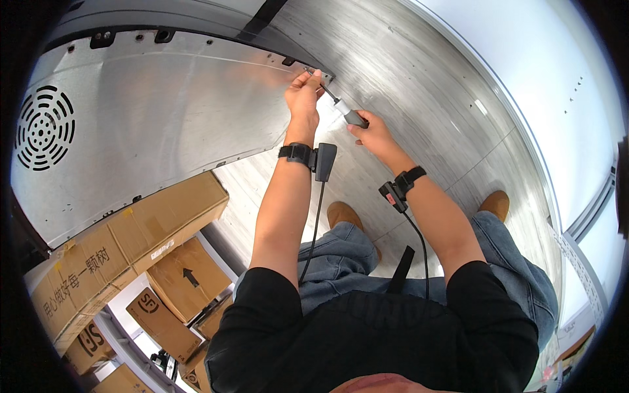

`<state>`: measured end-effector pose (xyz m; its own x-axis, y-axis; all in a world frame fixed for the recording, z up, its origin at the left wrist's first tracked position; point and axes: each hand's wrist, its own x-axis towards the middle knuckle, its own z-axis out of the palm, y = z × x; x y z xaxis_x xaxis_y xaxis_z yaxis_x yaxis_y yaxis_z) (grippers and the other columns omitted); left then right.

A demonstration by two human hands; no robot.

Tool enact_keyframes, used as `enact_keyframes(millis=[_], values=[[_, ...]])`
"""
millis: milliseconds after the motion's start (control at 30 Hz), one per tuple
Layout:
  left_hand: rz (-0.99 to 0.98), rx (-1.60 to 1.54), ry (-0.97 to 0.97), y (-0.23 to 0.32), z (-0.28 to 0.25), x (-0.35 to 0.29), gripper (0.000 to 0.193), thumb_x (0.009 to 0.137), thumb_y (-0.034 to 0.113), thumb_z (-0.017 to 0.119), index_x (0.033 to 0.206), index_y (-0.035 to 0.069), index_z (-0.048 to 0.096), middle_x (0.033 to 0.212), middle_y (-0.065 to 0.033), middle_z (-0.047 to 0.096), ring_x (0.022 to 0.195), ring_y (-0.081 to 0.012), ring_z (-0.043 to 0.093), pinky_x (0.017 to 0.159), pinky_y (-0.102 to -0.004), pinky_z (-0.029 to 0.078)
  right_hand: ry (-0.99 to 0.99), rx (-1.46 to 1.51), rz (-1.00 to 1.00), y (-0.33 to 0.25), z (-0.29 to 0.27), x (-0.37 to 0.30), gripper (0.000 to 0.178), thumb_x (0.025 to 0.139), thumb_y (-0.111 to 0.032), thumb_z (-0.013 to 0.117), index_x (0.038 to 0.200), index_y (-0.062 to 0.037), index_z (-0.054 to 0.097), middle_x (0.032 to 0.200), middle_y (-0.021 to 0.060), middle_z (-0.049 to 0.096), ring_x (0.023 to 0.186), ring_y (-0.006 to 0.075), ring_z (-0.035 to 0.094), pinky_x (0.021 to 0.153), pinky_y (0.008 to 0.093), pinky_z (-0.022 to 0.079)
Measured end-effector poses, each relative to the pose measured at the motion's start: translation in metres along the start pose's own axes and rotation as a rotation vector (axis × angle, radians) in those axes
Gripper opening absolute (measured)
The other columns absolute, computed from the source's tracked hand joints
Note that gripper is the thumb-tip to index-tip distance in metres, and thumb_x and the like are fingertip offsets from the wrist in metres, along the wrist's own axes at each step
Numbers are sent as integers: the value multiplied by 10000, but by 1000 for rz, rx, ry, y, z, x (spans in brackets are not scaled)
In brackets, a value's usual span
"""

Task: The person uses a screwdriver to fasten screws into the back panel of a computer tower, then wipes the surface with a blue cloth. The task occurs in a storage area with stacked cardboard boxes.

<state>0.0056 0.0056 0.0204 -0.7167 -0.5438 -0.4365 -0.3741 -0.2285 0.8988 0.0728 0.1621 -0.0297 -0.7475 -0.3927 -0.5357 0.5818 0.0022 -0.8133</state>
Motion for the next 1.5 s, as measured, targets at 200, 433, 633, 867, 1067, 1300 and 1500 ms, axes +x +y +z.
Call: enact_keyframes(millis=[200, 433, 633, 867, 1067, 1300, 1500], values=[[0, 38, 25, -4, 3, 5, 43, 879, 37, 614, 846, 46, 588, 785, -47, 624, 687, -152, 597, 636, -272, 486, 94, -172, -145, 10, 2, 11, 379, 823, -191, 666, 1129, -5, 540, 1015, 98, 592, 865, 203, 593, 689, 301, 511], [-53, -88, -60, 0, -2, 5, 52, 903, 26, 557, 945, 22, 586, 860, -82, 647, 765, -184, 630, 701, -308, 518, -110, 89, 131, 3, -9, 8, 401, 856, -114, 619, 1232, -32, 505, 1080, 90, 554, 910, 186, 597, 720, 325, 546], [-111, -123, -72, 10, -4, 0, 146, 945, 168, 532, 961, 38, 596, 882, -72, 652, 790, -191, 629, 713, -328, 495, -31, -186, 37, -1, -7, 6, 517, 763, -88, 713, 1236, -39, 509, 1127, 163, 532, 999, 255, 572, 765, 355, 512], [-130, -39, 3, 14, 6, -3, 144, 942, 205, 549, 986, 73, 585, 865, -55, 654, 738, -165, 599, 688, -317, 462, 206, -435, -180, 11, 2, 6, 477, 703, -83, 768, 1126, -61, 550, 1076, 153, 510, 976, 302, 564, 851, 389, 470], [-142, -7, -2, 12, 2, -2, 131, 939, 181, 515, 992, 80, 579, 832, -51, 646, 720, -157, 591, 673, -311, 451, 241, -445, -219, 9, 4, -5, 468, 691, -84, 776, 1099, -61, 546, 1061, 133, 507, 939, 277, 561, 807, 373, 471], [-108, -3, -74, 14, 26, -18, 201, 925, 167, 502, 1076, 69, 591, 817, -69, 645, 681, -153, 599, 634, -286, 460, 104, -95, -119, 17, -28, -12, 435, 714, -77, 723, 1103, -42, 530, 948, 84, 544, 821, 187, 540, 743, 330, 463], [-128, 42, -400, 1, 88, -34, 270, 953, 167, 474, 1166, 39, 579, 916, -85, 663, 799, -169, 639, 682, -267, 494, 237, 143, -77, 12, -101, -39, 333, 782, -114, 573, 1106, -37, 554, 882, 53, 555, 743, 154, 525, 646, 302, 455]])
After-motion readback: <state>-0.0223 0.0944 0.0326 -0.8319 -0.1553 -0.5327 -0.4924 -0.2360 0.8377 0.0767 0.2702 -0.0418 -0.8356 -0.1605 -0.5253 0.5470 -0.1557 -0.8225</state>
